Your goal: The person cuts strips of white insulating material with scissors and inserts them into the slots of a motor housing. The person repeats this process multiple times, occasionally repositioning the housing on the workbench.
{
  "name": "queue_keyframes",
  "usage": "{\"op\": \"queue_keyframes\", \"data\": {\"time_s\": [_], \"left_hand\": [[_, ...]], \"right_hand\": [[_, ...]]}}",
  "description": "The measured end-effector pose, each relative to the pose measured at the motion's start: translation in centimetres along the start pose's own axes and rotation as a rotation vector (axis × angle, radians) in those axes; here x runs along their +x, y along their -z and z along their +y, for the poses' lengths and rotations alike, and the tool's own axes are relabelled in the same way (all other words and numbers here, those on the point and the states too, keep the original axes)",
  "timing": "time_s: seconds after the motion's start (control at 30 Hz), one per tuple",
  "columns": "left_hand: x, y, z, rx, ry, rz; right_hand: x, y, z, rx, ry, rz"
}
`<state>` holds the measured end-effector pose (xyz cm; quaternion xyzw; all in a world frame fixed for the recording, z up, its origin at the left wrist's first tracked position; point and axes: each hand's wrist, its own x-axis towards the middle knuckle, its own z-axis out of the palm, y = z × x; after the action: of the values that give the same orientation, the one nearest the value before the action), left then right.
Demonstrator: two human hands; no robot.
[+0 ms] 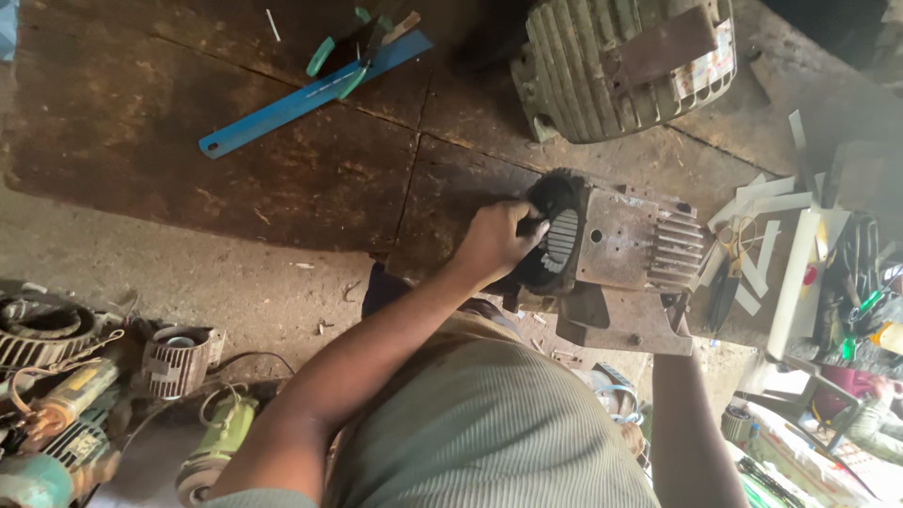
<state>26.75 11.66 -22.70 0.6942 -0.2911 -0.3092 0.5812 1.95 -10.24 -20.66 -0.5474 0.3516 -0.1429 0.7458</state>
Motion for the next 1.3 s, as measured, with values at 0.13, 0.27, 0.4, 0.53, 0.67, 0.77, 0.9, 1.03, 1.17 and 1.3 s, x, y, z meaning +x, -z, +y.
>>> {"op": "queue_keyframes", "data": {"time_s": [0.13,0.27,0.4,0.53,0.67,0.77,0.9,1.03,1.17,1.3], "left_hand": [[-0.6,-0.3,-0.4,0.032,-0.115,0.06],[-1.2,-0.6,-0.4,0.105,-0.182,0.073],[-0.3,-1.3,0.3,0.128,-0.183,0.093],[2.6,-1.7,1.6,0.212,-0.108,-0.116],[5.8,-1.4,4.2,0.206,-0.143,-0.322],[4.5,-1.1,7.4,0.498,-0.194,-0.267],[-1.5,-3.0,13.8,0.487,-0.312,0.328],[-6.8,-7.6,18.5,0.685,-0.514,0.478],[-10.4,-14.1,19.1,0.698,-0.736,0.369],[-13.4,-21.2,18.3,0.626,-0.787,0.237]], "right_hand": [[0.0,-0.6,0.1,0.083,-0.005,0.019],[-0.4,-1.9,-0.7,0.115,-0.01,0.074],[-2.2,-3.4,-0.6,0.214,-0.088,0.229],[-4.6,-5.2,0.6,0.473,-0.369,0.471],[-5.0,-3.7,-2.1,-0.284,-0.027,0.392],[-4.3,-0.3,-6.2,-1.057,0.029,0.601],[-3.4,4.6,-8.9,-1.329,0.431,0.446],[-2.5,8.5,-7.1,-1.288,0.349,0.254],[-1.5,11.4,-6.0,-1.315,0.583,0.152],[-5.0,13.4,-7.1,-1.065,0.537,0.058]]}}
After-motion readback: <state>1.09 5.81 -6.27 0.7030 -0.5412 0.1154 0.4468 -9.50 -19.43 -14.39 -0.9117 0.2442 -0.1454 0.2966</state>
